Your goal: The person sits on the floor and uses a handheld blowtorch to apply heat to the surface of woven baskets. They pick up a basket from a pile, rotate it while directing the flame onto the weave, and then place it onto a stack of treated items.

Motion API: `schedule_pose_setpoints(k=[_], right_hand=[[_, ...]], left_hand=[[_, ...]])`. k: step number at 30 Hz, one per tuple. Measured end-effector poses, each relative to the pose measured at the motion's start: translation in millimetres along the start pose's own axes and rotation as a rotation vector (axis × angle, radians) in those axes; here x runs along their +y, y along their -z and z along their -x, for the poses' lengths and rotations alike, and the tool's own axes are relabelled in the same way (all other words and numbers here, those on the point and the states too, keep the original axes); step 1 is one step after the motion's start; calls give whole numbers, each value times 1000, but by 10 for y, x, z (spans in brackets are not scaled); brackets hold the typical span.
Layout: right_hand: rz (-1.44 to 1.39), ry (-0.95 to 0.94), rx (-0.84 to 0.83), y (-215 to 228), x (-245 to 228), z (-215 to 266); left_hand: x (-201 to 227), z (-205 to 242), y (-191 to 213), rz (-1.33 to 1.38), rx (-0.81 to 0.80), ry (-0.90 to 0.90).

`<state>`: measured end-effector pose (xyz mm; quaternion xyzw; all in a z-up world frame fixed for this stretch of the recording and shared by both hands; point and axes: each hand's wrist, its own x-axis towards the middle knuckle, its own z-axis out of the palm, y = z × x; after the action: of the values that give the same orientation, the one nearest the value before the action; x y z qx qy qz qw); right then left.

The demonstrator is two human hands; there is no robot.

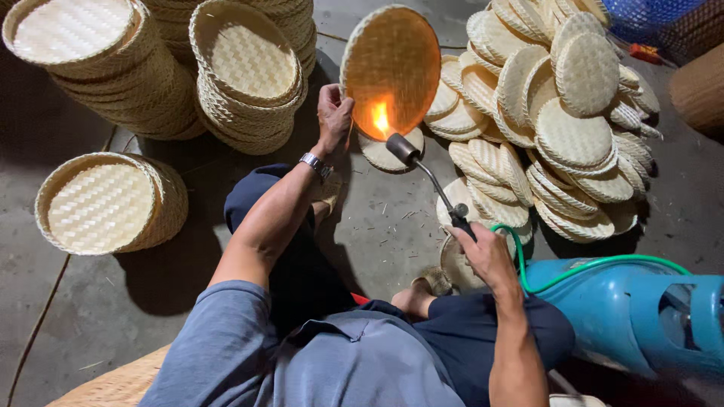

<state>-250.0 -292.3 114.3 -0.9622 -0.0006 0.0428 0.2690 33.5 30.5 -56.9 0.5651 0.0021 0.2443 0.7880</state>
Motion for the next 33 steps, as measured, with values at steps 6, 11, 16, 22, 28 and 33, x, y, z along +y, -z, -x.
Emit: schedule_pose_setpoints(k=[6, 11, 16, 22, 28, 33], right_hand=[[-227, -281, -69, 6, -81, -17], [-90, -123, 104, 48, -127, -100], [-115, -185, 55, 249, -127, -185], [-287, -253, 137, 410, -179, -463], [-295, -271, 118, 455, -129, -427], [-320, -388, -9, 203, -1, -48]], left_hand=[[90, 7, 14, 87, 70, 67], [85, -26, 42, 39, 79, 69], [-19, -54, 88, 23, 61, 102], [-162, -50, 94, 46, 19, 85], [9, 19, 39, 89, 28, 128], [122, 33, -15, 179, 29, 142]])
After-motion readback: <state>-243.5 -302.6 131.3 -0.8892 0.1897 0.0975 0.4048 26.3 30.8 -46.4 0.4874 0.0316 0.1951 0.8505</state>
